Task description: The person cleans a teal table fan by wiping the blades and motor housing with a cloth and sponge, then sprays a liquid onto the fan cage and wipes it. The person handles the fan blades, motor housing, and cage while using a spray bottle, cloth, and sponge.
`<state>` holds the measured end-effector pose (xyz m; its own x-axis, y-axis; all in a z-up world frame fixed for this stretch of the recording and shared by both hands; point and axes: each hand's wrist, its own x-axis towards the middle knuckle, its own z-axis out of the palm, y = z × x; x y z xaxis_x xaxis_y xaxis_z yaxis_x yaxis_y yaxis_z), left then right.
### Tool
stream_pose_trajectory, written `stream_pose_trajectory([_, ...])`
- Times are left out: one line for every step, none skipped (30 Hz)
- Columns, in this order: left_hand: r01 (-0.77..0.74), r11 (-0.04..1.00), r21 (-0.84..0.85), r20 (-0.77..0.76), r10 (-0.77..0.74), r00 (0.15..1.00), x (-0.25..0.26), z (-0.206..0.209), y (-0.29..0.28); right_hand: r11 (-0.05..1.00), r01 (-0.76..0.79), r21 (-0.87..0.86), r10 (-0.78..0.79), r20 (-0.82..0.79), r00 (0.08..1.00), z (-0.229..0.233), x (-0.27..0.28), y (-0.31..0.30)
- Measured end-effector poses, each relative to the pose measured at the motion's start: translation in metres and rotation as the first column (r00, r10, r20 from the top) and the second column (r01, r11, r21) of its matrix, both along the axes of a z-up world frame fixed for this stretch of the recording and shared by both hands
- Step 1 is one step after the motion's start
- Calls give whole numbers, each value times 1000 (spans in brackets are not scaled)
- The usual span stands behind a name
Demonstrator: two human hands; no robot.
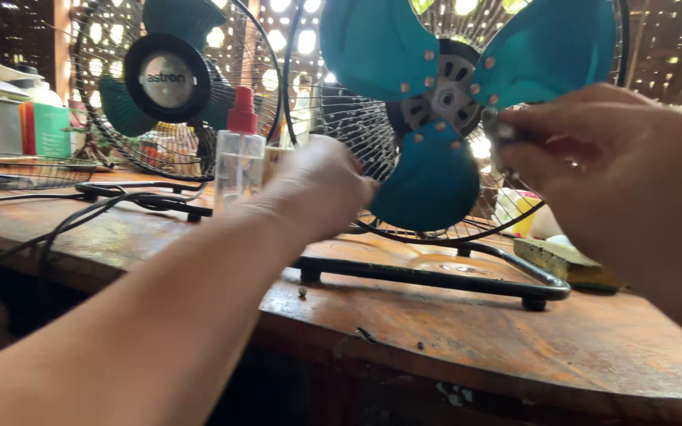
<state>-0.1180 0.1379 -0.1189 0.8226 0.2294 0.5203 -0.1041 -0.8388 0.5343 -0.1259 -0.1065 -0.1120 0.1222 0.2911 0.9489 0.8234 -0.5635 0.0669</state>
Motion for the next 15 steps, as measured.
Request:
stream_pose_trajectory([-21,989,143,-31,25,999,4,1,-1,1000,8,-7,-8,-13,1000,3,-2,6])
stream_pose_trajectory([-36,958,284,-58,55,997,9,1,-3,1000,16,-14,-16,-26,1000,6,-4,12])
stream_pose_trajectory([-44,907,420,-83,86,993,15,2,-4,999,26,-20,-27,-39,999,7,-4,15])
stream_pose_trajectory([0,828,561,-111,75,991,20,3,-4,997,64,-39,-66,-48,997,7,-3,19])
stream_pose_trajectory([49,726,685,-141,66,988,25,6,-5,993,105,-59,-108,-56,993,7,0,21])
stream_pose_trajectory([100,605,790,-171,61,983,29,9,-7,986,145,-79,-150,-63,987,7,3,22])
stream_pose_trajectory([152,467,871,-203,61,977,32,10,-7,988,134,-80,-139,-58,989,5,6,22])
stream_pose_trajectory([203,316,927,-235,66,970,32,12,-7,989,123,-81,-127,-53,990,4,10,21])
stream_pose_trajectory([251,158,955,-265,72,962,32,12,-8,990,115,-83,-119,-49,992,2,13,19])
stream_pose_trajectory([252,601,759,-322,9,947,30,11,-7,987,138,-85,-143,-56,988,1,16,17])
stream_pose_trajectory([211,901,379,-347,-73,935,26,9,-2,983,160,-88,-165,-64,984,-1,18,16])
stream_pose_trajectory([134,987,-93,-332,-158,930,20,8,3,979,181,-91,-188,-72,980,-3,18,16])
stream_pose_trajectory([134,978,-161,-254,-172,952,14,6,7,982,169,-89,-176,-84,981,-6,17,19])
stream_pose_trajectory([138,964,-228,-174,-179,968,7,6,11,984,157,-86,-165,-95,982,-10,15,22])
stream_pose_trajectory([146,945,-294,-92,-180,979,1,5,13,986,144,-84,-152,-106,983,-13,12,26])
